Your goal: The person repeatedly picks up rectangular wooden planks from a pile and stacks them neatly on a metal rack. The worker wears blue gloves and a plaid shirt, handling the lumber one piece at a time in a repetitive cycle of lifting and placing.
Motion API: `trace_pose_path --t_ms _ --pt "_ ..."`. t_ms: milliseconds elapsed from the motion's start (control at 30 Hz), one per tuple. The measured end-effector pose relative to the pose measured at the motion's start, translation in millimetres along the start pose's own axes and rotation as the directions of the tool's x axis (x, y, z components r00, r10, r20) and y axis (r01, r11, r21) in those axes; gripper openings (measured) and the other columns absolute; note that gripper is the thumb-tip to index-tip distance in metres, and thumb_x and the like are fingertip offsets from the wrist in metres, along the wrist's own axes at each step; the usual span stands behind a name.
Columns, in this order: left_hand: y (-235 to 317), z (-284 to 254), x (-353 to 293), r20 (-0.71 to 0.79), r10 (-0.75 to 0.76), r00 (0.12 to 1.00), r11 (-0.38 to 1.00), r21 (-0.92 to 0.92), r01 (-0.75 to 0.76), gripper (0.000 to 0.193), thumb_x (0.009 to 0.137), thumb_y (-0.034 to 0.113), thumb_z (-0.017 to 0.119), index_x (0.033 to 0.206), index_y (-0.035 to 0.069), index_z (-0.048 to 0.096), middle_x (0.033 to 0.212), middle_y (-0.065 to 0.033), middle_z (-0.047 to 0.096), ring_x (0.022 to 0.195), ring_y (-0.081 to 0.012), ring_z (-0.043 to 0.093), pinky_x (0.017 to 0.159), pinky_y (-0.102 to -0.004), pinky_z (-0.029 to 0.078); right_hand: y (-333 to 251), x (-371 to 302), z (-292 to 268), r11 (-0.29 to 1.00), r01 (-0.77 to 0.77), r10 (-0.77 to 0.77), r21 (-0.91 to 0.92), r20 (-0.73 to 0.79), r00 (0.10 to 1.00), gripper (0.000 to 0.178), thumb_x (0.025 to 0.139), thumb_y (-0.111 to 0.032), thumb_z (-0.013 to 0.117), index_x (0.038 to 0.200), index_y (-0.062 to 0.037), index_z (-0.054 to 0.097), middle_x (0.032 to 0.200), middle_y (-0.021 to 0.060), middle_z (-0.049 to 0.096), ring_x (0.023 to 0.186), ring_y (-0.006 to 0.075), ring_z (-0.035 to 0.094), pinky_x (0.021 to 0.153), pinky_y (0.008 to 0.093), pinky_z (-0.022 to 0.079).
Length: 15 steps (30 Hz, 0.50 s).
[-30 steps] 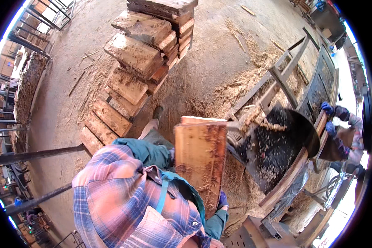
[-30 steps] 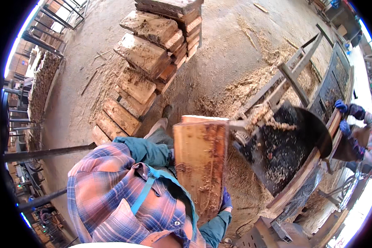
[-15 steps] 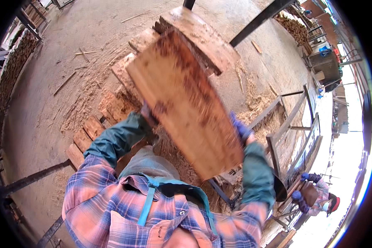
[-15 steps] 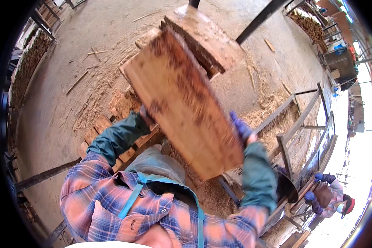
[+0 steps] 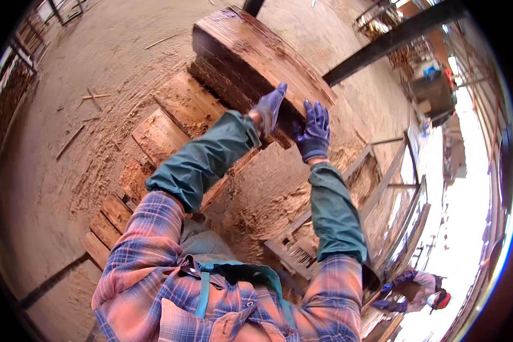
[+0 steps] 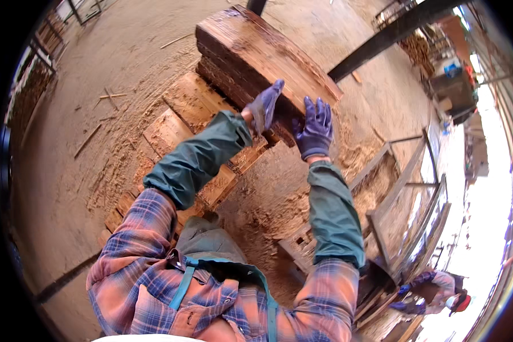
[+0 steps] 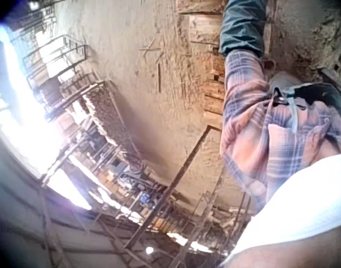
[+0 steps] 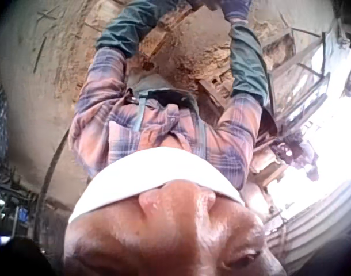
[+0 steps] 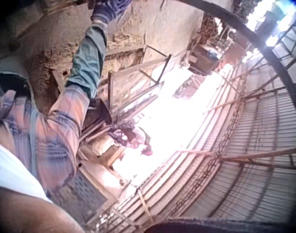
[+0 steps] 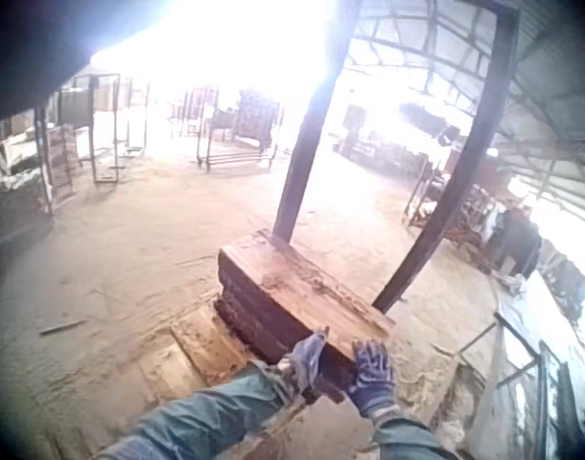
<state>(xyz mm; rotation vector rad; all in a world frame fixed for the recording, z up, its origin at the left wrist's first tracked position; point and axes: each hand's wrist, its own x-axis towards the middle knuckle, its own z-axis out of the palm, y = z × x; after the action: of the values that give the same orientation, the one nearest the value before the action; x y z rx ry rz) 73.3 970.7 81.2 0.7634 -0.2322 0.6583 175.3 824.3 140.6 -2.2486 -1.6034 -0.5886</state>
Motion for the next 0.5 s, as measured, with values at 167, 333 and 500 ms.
trace_pose_path --t_ms 167,333,500 --pt "13.9 -35.4 23.6 0.172 -0.171 0.97 0.956 -0.209 0.205 0.063 0.085 0.047 0.056 0.13 0.006 0.037 0.121 -0.0073 0.044 0.078 -0.0123 0.051 0.071 -0.0275 0.039 21.7 -2.4 9.5 0.997 -0.056 0.059 -0.044 0.075 0.995 0.069 0.076 -0.039 0.065 0.137 -0.0233 0.038 0.139 0.0162 0.038 0.131 0.0371 0.031 0.107 0.0478 0.026" --pt "24.4 -20.0 51.3 -0.155 -0.213 0.965 0.969 0.091 0.229 0.053 0.088 0.039 0.054 0.126 0.004 0.041 0.126 -0.0096 0.046 0.102 -0.0169 0.046 0.088 -0.0311 0.035 -17.5 -27.5 15.6 0.994 -0.109 0.11 0.016 -0.077 0.991 0.05 0.074 -0.043 0.061 0.114 -0.0148 0.051 0.117 0.0157 0.05 0.112 0.0337 0.045 0.094 0.0457 0.035" --pt "-12.9 41.4 -25.1 -0.605 -0.287 0.743 0.867 0.165 0.47 0.044 0.091 0.031 0.051 0.123 0.001 0.045 0.131 -0.0118 0.049 0.125 -0.0216 0.042 0.105 -0.0347 0.032 -121.3 -231.8 -6.1 0.794 -0.218 0.258 0.568 0.01 0.966 0.044 0.079 -0.043 0.052 0.11 -0.012 0.052 0.113 0.0148 0.052 0.107 0.0319 0.048 0.091 0.0455 0.038"
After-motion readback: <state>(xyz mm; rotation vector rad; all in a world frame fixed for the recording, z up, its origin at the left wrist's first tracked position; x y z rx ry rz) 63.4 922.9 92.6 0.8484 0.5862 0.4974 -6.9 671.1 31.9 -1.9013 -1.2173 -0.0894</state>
